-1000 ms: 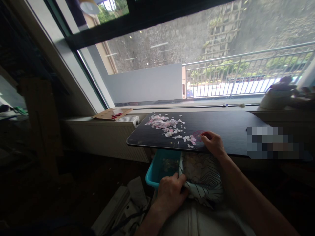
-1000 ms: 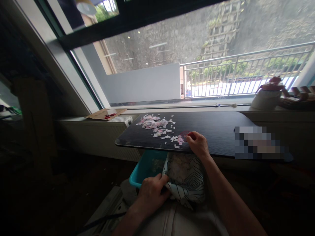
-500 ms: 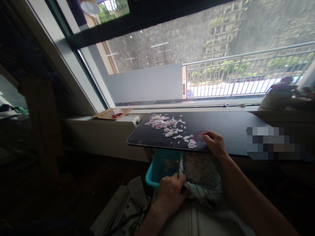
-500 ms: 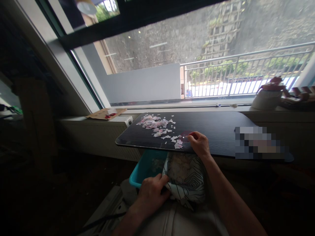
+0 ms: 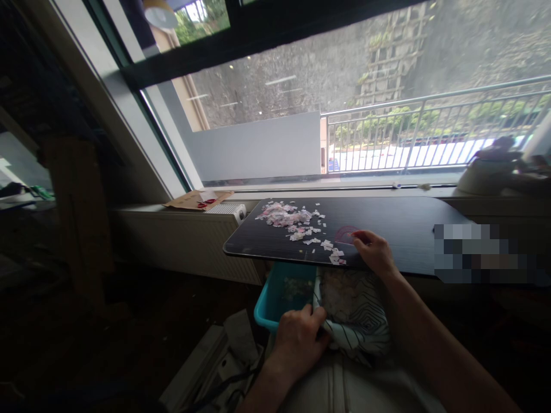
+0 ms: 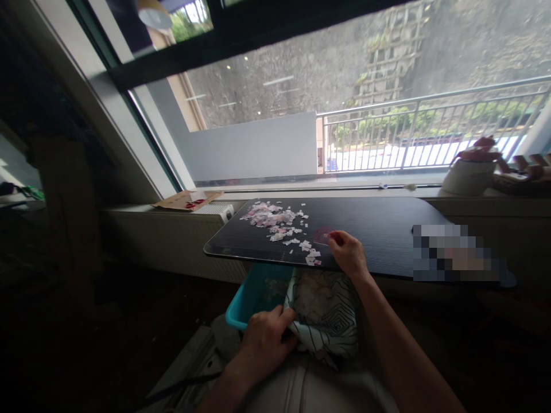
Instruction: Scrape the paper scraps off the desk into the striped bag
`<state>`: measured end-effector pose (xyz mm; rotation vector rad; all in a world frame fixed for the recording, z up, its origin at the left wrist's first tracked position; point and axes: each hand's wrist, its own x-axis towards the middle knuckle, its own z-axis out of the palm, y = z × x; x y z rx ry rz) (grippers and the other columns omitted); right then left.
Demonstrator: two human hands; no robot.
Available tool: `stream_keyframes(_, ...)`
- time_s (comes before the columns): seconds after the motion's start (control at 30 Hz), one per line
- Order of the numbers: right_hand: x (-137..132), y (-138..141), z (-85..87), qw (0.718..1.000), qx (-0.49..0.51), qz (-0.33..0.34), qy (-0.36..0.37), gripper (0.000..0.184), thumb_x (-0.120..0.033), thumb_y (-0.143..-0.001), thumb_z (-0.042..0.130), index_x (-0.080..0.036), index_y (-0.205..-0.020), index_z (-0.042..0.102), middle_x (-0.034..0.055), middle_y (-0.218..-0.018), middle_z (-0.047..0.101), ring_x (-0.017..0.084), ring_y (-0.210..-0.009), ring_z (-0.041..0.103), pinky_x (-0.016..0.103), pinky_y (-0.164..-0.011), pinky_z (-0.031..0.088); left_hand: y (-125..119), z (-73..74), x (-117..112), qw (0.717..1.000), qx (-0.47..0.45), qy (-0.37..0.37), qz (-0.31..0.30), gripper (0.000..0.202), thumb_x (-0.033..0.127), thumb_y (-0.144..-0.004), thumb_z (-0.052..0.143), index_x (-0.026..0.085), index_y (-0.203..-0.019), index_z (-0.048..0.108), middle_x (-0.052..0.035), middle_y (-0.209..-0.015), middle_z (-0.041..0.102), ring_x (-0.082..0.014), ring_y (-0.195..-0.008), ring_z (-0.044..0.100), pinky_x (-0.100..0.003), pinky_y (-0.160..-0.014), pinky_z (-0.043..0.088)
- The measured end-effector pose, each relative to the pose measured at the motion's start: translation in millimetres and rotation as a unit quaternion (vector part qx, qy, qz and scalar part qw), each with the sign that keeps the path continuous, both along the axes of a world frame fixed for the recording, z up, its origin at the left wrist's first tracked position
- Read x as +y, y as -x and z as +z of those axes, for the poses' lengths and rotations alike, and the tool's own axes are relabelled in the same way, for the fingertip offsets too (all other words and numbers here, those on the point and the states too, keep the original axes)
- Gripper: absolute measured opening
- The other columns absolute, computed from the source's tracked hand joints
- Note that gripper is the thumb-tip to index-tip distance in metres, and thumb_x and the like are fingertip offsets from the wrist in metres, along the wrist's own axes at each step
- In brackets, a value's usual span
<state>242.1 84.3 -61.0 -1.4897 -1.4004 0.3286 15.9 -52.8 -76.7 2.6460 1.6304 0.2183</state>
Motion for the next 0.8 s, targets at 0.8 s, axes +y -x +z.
stream_keyframes(0.8,-8.1,-3.7,5.3,0.996,0.041,0.062,0.042,0.021,-0.034,-0.068,0.054,-0.017,-0.065,0.067,-0.0011,-0.056,0.056,0.013,-0.056,0.046,0.025,-0.054,0.033,11.2,-3.3,-2.4,0.999,-0.028,0.005,0.015,0.012,0.033,-0.08,0.059,0.025,-0.089,0.055,0.0016,-0.083,0.059,-0.019,-0.073,0.058,-0.027,-0.059,0.03)
